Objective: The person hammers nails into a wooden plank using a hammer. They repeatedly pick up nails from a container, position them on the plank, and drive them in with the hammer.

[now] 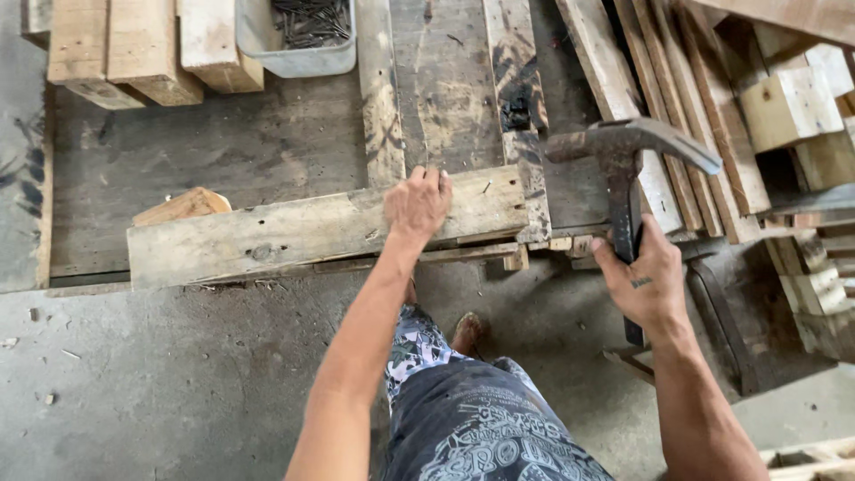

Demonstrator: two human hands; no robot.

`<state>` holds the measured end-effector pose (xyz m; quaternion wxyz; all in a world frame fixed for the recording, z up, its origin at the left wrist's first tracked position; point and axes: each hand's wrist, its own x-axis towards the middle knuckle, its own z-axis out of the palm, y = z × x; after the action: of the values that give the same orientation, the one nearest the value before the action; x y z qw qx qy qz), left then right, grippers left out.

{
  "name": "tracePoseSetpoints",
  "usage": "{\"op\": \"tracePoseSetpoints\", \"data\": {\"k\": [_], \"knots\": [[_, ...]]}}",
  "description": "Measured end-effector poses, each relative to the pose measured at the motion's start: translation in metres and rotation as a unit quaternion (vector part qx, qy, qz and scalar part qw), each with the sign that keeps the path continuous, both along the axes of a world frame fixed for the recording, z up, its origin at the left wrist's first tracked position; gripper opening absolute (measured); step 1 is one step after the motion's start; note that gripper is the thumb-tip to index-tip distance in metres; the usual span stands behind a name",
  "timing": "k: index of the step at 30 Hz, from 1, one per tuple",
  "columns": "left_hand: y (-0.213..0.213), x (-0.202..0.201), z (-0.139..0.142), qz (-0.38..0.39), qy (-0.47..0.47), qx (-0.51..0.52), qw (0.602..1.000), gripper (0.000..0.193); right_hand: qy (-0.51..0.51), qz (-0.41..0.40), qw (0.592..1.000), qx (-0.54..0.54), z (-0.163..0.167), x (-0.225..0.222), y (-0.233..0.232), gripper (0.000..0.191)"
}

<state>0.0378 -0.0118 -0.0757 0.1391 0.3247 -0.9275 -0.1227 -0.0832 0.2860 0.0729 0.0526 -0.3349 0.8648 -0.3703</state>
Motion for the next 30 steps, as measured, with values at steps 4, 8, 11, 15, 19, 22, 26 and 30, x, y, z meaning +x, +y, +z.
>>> {"op": "tracePoseSetpoints", "data": {"k": [4,8,11,15,19,22,26,30], "knots": [[0.0,0.005,0.004,-0.021,0.057,-0.022,0.998,0.039,0.01,0.027,1.0,-0.01,0.015,-0.002,0.0,0.026],[0.001,0.009,0.007,-0.043,0.058,-0.017,0.997,0.039,0.03,0.06,0.997,-0.047,0.023,-0.002,-0.004,0.027],[0.003,0.012,0.009,-0.054,0.069,-0.025,0.996,0.038,0.017,0.068,0.997,-0.044,0.024,0.001,-0.006,0.027],[0.008,0.013,0.011,-0.027,0.052,-0.021,0.998,0.035,0.013,0.059,0.998,-0.017,0.023,0.003,-0.01,0.026],[0.014,0.012,0.021,-0.003,0.06,-0.04,0.997,0.032,0.019,0.103,0.992,-0.071,0.026,-0.007,-0.007,0.024],[0.016,0.011,0.027,0.007,0.051,-0.035,0.998,0.031,0.02,0.147,0.964,-0.222,0.036,-0.022,0.007,0.02],[0.018,0.01,0.028,0.012,0.07,-0.044,0.996,0.029,0.084,0.107,0.943,-0.303,0.046,-0.048,0.029,0.013],[0.02,0.011,0.022,0.017,0.076,-0.053,0.996,0.027,0.075,0.061,0.958,-0.269,0.024,-0.044,0.017,0.018]]}}
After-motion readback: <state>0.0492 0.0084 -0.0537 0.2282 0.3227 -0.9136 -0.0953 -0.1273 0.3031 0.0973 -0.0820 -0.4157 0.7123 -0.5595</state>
